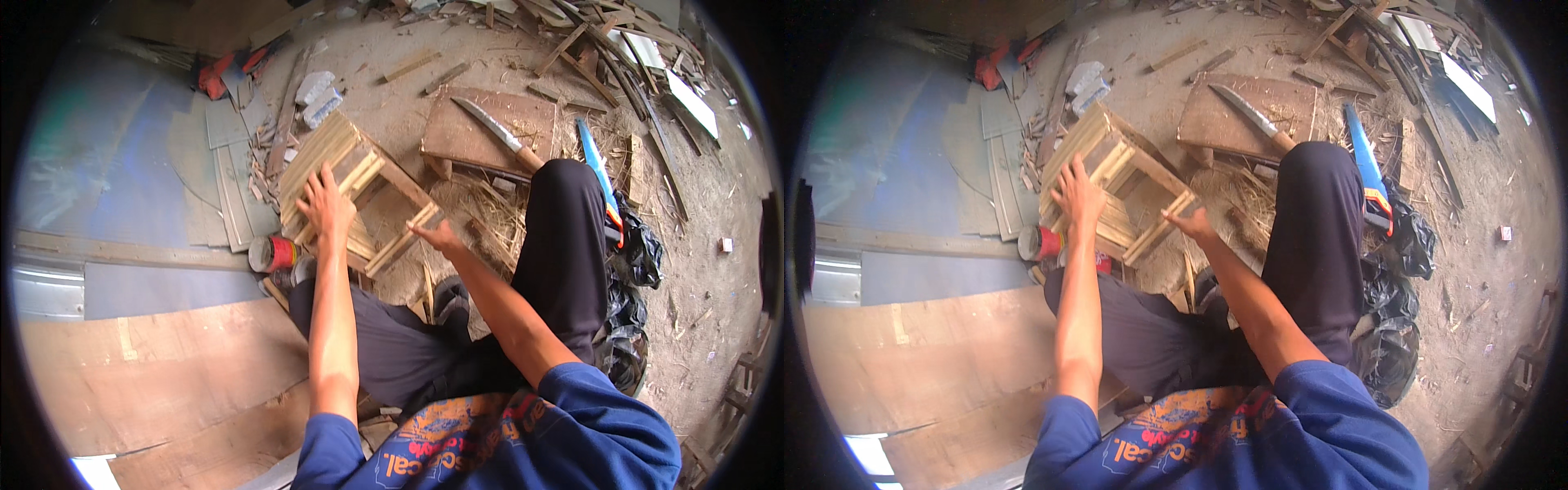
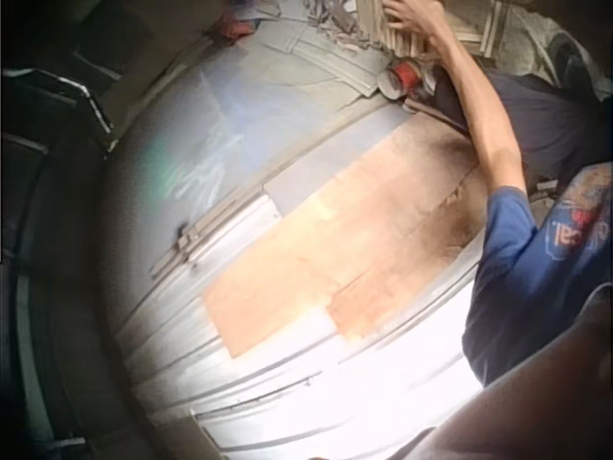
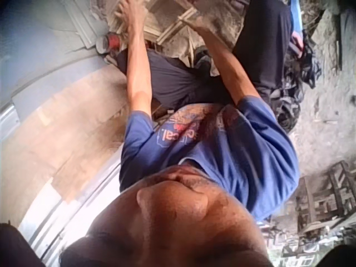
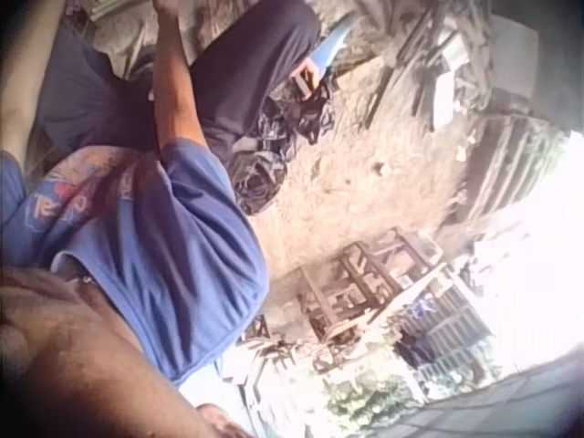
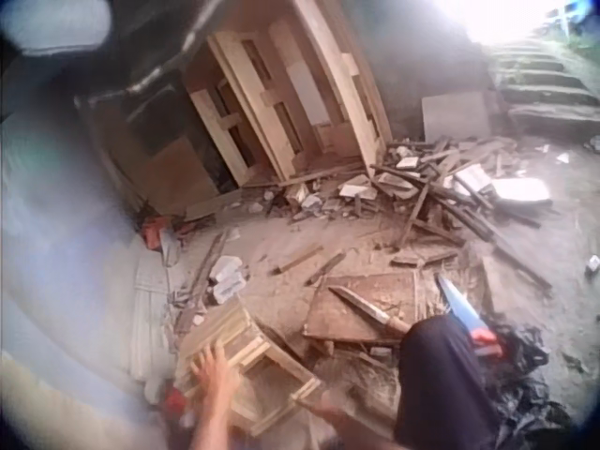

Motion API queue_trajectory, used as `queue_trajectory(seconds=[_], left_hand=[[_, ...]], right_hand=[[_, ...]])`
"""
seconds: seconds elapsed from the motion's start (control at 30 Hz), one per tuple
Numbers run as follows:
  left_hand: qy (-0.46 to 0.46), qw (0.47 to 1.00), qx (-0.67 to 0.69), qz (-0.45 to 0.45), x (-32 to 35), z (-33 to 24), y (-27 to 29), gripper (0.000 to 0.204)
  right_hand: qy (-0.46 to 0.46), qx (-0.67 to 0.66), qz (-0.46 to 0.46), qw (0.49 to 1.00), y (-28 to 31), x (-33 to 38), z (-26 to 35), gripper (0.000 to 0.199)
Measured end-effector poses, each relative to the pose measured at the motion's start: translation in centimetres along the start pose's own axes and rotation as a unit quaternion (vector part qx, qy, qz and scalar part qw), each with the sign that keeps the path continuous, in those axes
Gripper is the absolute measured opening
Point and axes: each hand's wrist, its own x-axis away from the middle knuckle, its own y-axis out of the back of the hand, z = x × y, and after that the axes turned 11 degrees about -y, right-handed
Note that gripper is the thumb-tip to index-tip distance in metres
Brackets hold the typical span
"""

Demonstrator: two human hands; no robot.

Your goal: The person assembles a small wooden crate by hammering nails into slats and frame pieces. They use a hammer and hand saw to cut and fit wood, then secure the structure with nails.

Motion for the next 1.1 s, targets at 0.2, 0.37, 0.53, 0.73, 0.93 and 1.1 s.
queue_trajectory(seconds=[0.2,0.37,0.53,0.73,0.93,1.1], left_hand=[[-0.001,0.997,0.060,-0.045,4.0,0.7,-0.2,0.090],[0.038,0.978,0.144,-0.148,3.6,3.8,2.0,0.092],[0.200,0.913,0.250,-0.254,6.0,5.5,2.6,0.093],[0.328,0.777,0.453,-0.289,10.0,4.2,-1.0,0.097],[0.360,0.757,0.450,-0.308,11.5,1.4,-4.0,0.100],[0.381,0.770,0.441,-0.260,12.9,2.0,-6.7,0.110]], right_hand=[[0.035,-0.255,0.115,0.959,-0.9,1.3,-1.0,0.111],[0.187,-0.358,0.025,0.914,-2.5,-1.0,0.5,0.088],[0.283,-0.353,-0.032,0.891,-0.2,4.6,9.4,0.073],[0.306,-0.135,-0.094,0.938,1.7,14.2,17.5,0.084],[0.371,-0.131,-0.093,0.915,1.2,11.0,18.5,0.070],[0.389,-0.029,-0.027,0.920,1.6,9.4,18.3,0.059]])
